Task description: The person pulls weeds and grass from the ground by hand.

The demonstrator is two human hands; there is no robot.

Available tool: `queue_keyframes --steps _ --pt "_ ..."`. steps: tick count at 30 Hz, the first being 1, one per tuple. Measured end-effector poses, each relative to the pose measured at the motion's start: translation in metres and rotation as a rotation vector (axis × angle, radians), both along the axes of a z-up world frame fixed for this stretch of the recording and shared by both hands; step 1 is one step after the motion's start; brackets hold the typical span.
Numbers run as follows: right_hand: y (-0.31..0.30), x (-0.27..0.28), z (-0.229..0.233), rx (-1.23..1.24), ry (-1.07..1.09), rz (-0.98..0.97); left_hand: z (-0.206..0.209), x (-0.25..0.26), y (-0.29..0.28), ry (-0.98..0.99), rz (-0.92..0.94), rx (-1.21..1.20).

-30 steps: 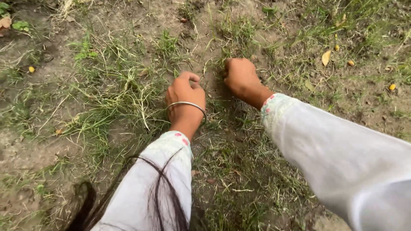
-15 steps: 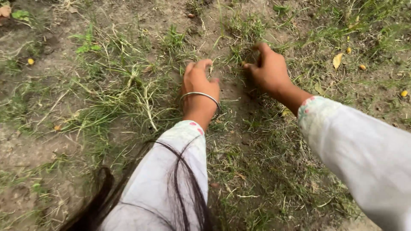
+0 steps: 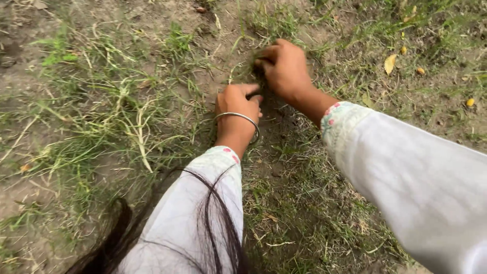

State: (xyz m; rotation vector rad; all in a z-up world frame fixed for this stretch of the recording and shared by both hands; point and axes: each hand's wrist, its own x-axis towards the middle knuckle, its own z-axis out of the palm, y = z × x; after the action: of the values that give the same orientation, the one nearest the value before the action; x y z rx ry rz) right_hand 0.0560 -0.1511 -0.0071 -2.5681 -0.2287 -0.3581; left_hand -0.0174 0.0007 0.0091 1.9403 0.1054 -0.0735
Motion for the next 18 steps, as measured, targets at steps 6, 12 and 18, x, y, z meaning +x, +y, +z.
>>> queue_keyframes --steps 6,12,18 --pt "0.009 -0.016 0.011 0.017 0.084 -0.016 -0.013 0.002 -0.007 0.032 0.034 -0.021" --pt "0.022 -0.059 -0.007 0.049 0.055 -0.016 -0.005 0.003 -0.005 -0.027 0.077 0.165" --pt "0.022 -0.06 0.005 0.161 0.07 0.054 -0.019 0.008 0.006 -0.041 0.03 0.218"
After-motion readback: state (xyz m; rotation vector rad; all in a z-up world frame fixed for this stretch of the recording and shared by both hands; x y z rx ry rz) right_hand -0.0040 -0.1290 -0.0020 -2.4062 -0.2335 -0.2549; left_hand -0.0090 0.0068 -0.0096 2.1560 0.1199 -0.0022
